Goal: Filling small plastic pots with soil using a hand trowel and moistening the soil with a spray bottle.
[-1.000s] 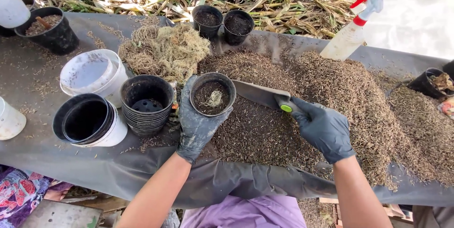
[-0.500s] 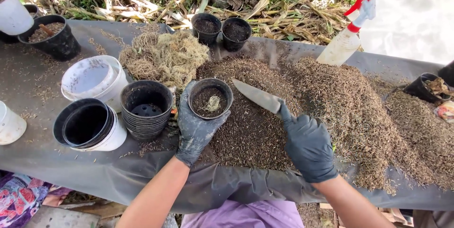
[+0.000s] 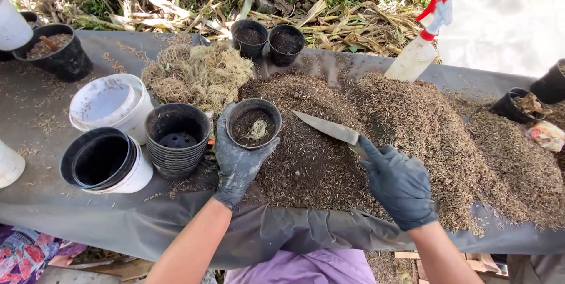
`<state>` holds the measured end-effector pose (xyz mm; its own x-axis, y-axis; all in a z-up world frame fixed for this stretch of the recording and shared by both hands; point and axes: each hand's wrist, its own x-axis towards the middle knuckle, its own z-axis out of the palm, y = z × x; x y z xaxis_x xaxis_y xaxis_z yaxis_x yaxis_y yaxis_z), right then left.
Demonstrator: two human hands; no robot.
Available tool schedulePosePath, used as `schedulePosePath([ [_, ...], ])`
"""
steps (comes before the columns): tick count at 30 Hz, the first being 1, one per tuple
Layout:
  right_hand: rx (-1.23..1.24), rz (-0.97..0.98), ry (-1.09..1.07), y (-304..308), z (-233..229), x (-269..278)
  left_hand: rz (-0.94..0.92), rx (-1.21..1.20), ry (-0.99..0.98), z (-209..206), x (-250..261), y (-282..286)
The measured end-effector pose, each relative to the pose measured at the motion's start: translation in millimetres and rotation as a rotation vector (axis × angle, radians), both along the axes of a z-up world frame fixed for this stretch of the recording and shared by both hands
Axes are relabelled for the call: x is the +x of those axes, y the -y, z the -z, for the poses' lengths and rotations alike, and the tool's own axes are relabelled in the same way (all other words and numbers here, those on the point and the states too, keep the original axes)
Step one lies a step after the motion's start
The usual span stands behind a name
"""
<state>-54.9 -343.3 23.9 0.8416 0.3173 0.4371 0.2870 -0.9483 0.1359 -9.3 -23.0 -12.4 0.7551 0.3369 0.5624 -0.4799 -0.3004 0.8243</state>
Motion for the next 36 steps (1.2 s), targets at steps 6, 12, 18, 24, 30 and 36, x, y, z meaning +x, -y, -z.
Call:
schedulePosePath([
  [6,0.050,0.156,-0.044,4.0,-23.1,-22.3,-0.011,-0.061,-0.061,-5.3,-2.3,-0.1],
  [12,-0.105,0.241,0.020,-18.9,7.1,-29.5,-0.025,-0.047,-0.057,3.3,3.2,0.3],
  [18,-0.341,0.277,-0.083,-18.9,-20.1,-18.3,-0.060,-0.023,-0.032,0.5,1.1,-1.5],
  [24,-0.174,0.129,-0.081,18.4,-47.0,45.4,-0.050,-0.122,-0.055,-4.3,-2.2,-4.4],
  [30,-0.069,-0.042,-0.026,-21.5,-47.4,141.7,-0.050,0.006,-0.127,7.9,10.0,-18.0],
  [36,-0.087,-0.226,-0.104,-69.0,-38.5,203.4,-0.010,0.579,-0.378,-5.3,-3.0,-35.4],
])
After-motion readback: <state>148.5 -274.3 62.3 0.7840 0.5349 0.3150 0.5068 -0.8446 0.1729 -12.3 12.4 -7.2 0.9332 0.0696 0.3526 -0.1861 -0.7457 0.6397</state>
